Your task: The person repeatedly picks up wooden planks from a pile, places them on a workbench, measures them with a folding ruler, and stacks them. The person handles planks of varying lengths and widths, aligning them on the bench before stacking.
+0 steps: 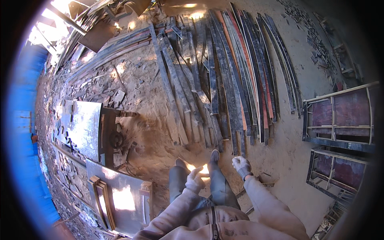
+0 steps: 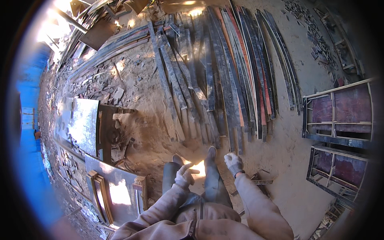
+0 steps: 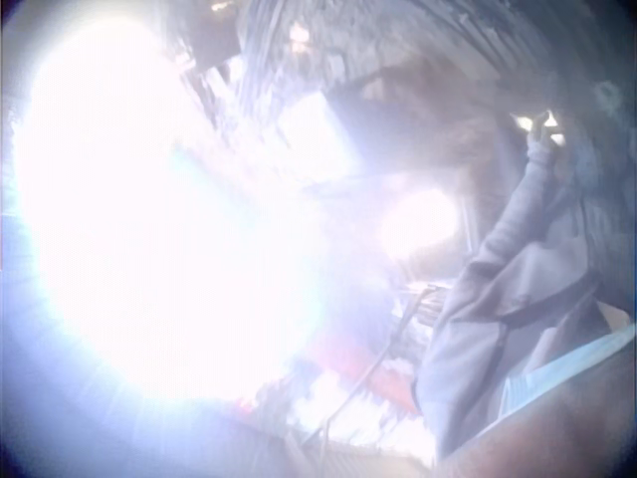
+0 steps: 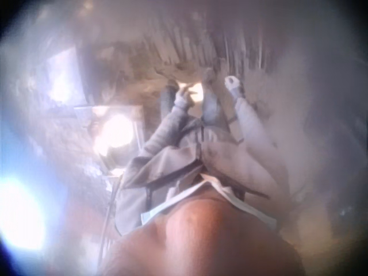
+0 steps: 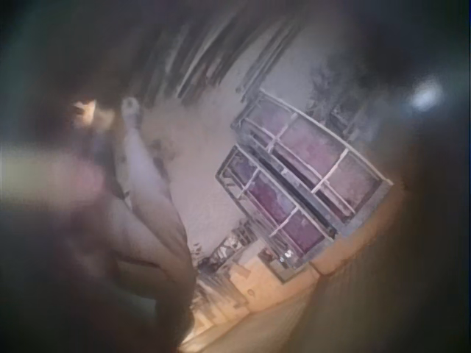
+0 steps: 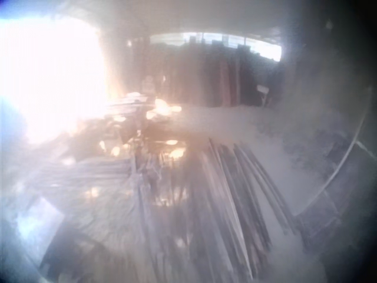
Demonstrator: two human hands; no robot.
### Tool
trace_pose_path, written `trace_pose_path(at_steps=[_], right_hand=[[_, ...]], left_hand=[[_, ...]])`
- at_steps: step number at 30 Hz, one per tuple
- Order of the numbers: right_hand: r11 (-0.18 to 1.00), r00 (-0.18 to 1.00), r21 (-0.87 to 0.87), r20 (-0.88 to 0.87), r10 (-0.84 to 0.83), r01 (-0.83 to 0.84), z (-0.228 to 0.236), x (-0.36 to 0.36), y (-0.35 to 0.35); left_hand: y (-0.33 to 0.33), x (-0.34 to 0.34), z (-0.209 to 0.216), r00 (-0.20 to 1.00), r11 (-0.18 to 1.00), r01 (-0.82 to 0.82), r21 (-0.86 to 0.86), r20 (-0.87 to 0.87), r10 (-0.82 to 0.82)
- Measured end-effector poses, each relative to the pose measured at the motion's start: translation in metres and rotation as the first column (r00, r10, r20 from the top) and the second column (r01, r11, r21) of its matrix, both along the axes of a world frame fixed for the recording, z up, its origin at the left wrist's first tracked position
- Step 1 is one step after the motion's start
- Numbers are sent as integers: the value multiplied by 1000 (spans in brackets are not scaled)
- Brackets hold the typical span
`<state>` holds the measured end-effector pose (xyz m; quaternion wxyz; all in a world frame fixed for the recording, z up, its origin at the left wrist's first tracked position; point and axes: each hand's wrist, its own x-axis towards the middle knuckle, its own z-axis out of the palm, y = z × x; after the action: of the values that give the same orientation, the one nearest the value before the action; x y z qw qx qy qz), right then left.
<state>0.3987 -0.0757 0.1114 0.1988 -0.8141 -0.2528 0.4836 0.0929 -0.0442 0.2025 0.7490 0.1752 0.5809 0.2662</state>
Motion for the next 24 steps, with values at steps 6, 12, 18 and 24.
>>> trace_pose_path(at_steps=[6, 12, 18, 24], right_hand=[[995, 995, 50, 44, 87, -89, -43, 28, 103], [958, 940, 74, 228, 255, -278, -84, 27, 283], [919, 895, -253, 258, 365, -302, -188, 2, 515], [902, 854, -293, 327, 405, -316, -345, -64, 761]], left_hand=[[94, 49, -52, 1000, 993, -22, 119, -11, 24], [247, 75, -136, 988, 970, 6, 244, -154, 33], [460, 121, -221, 991, 976, 42, 216, -134, -13], [644, 119, -248, 991, 944, 117, 309, -91, -93]])
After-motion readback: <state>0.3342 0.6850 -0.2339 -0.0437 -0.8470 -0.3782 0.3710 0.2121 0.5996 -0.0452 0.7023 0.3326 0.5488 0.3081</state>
